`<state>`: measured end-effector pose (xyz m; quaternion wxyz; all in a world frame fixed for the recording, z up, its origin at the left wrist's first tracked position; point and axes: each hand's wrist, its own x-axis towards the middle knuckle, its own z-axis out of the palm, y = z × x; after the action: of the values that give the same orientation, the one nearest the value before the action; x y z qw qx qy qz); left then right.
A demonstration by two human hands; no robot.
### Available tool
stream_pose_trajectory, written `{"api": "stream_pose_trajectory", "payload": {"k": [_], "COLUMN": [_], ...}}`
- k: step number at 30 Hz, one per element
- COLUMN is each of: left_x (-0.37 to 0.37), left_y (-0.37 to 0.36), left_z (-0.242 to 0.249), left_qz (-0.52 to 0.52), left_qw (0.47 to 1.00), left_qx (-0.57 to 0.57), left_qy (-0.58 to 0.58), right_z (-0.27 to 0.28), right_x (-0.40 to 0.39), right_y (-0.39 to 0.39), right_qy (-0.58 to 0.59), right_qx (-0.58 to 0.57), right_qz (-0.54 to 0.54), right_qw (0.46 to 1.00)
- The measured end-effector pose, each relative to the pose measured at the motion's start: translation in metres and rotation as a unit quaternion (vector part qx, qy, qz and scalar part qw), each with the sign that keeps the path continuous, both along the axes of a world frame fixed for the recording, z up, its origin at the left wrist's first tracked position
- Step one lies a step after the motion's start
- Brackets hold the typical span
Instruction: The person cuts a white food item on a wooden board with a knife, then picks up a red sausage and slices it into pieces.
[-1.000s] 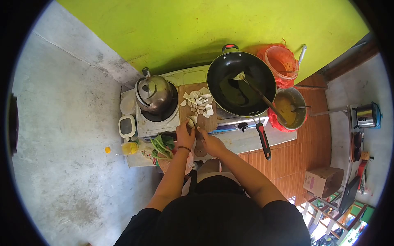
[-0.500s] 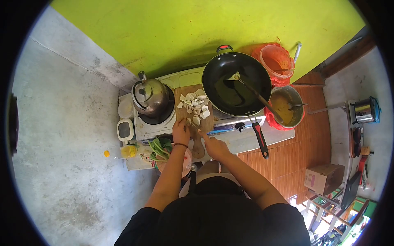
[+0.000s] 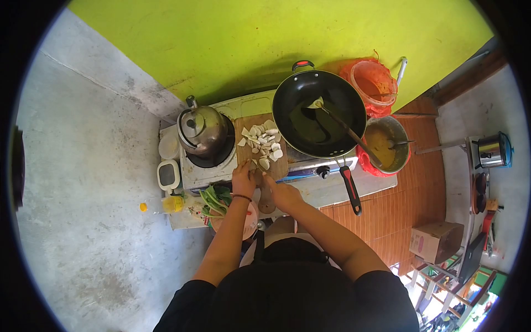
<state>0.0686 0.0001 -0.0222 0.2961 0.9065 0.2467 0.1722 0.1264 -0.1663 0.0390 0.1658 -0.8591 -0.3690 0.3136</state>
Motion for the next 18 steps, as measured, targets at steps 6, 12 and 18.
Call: {"api": "stream_pose_trajectory", "payload": {"k": [6,12,18], "left_x": [0.000,-0.001,0.000], "left_y": [-0.001,-0.001,0.001], "left_z": [-0.001,-0.003,-0.003], "left_qz": [0.010,0.025,0.021], "left_qw": [1.000,1.000,0.999], "left_qx": [-0.008,-0.017,-0.022], "left_qy": [0.012,0.002,-0.016], "right_z": [-0.004,-0.005,0.009], "right_x": [-0.001,0.001,0.002], "right_y": [0.008,0.008,0.005], "right_qy": [-0.062,-0.049,0.016], "right_qx": [-0.026,-0.007,0.051], "right_qz": [0.033,0.008,-0.018], "right_qw": [0.997,0.999,0.998]}}
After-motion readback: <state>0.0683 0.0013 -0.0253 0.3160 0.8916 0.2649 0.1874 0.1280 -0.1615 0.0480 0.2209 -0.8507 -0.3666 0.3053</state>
